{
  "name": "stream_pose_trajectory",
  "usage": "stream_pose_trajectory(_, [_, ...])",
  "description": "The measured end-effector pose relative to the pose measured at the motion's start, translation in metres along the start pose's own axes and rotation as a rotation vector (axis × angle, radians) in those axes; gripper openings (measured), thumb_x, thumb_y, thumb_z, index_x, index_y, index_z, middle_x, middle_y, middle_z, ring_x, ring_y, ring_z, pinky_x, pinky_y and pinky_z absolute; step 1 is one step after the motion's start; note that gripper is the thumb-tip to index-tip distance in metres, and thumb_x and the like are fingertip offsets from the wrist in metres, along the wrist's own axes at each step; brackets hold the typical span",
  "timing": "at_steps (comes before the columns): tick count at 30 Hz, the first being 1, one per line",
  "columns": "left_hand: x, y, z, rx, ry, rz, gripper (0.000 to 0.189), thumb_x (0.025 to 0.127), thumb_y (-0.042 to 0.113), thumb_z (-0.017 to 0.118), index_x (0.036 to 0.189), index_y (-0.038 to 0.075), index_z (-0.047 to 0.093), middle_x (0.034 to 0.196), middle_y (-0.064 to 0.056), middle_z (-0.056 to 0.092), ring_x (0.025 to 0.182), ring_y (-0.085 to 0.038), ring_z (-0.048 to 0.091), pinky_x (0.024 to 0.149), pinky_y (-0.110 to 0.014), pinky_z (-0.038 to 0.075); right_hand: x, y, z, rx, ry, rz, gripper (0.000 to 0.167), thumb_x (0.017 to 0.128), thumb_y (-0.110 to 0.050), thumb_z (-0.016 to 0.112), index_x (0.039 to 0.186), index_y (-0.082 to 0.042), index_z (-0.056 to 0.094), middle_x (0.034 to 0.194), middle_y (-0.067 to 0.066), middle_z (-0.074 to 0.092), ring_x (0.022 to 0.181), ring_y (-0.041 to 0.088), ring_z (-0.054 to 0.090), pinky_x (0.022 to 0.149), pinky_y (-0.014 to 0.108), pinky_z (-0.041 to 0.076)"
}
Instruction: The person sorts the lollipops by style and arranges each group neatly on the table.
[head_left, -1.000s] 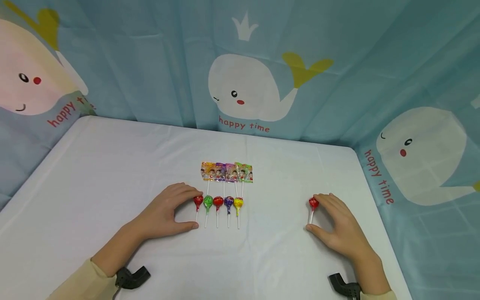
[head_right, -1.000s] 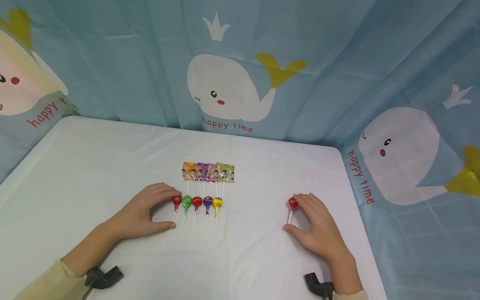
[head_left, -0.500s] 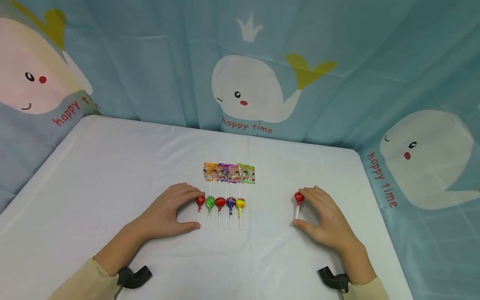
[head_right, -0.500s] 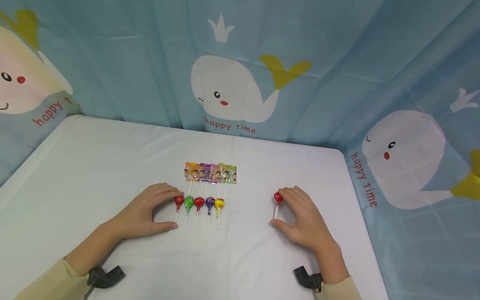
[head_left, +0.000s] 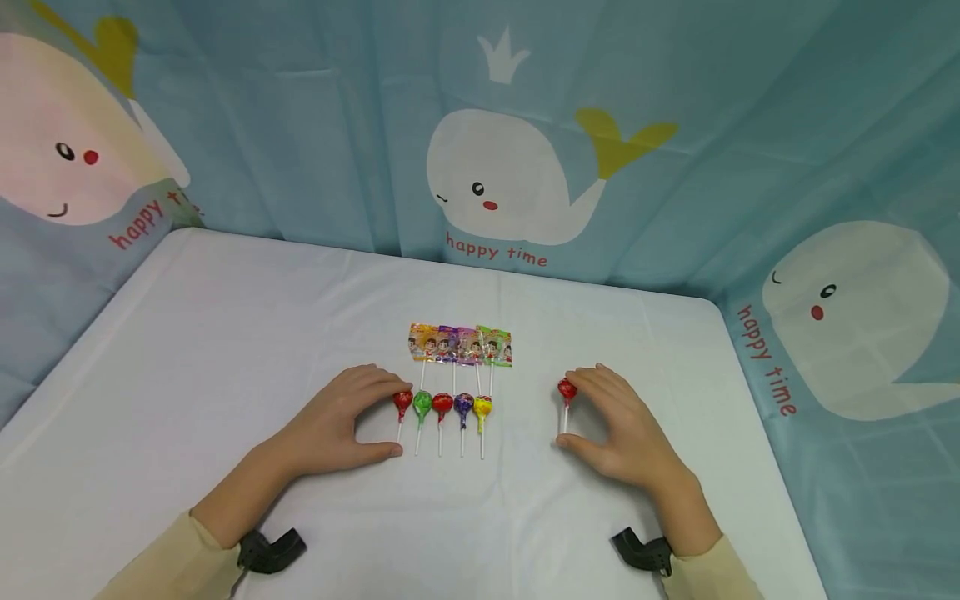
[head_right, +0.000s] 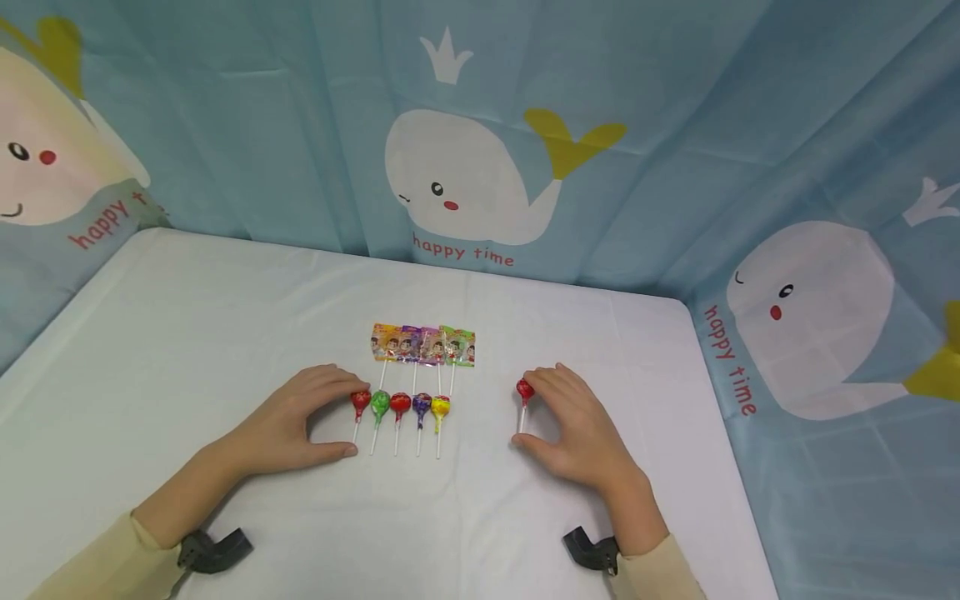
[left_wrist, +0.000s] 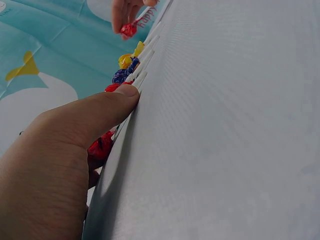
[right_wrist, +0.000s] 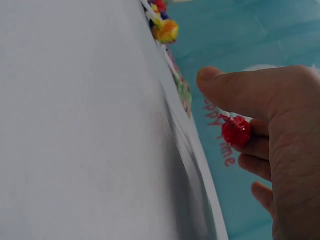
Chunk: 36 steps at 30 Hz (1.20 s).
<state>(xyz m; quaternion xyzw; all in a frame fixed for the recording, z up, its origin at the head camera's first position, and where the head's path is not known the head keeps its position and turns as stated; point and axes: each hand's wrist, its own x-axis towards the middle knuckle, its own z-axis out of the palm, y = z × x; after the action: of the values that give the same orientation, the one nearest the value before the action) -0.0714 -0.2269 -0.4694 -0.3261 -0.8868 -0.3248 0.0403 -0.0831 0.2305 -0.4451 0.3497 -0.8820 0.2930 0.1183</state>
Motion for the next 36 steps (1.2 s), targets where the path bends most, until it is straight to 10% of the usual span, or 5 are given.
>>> stream_pose_trajectory(36, [0.001,-0.003,0.003,0.002,0.015,0.023,0.080,0.081,0.048,0.096,0.150,0.021,0.066,0.146,0.008,0.064,0.138,-0.023,0.055,0.119,-0.055,0.041,0.033,-0.042,0.048,-0.004,-0.187,-0.053,0.083,0.087,-0.045,0.090,0.151,-0.002,0.061,0.151,0.008,0.064,0.145,0.027,0.055,0.129,0.047,0.035])
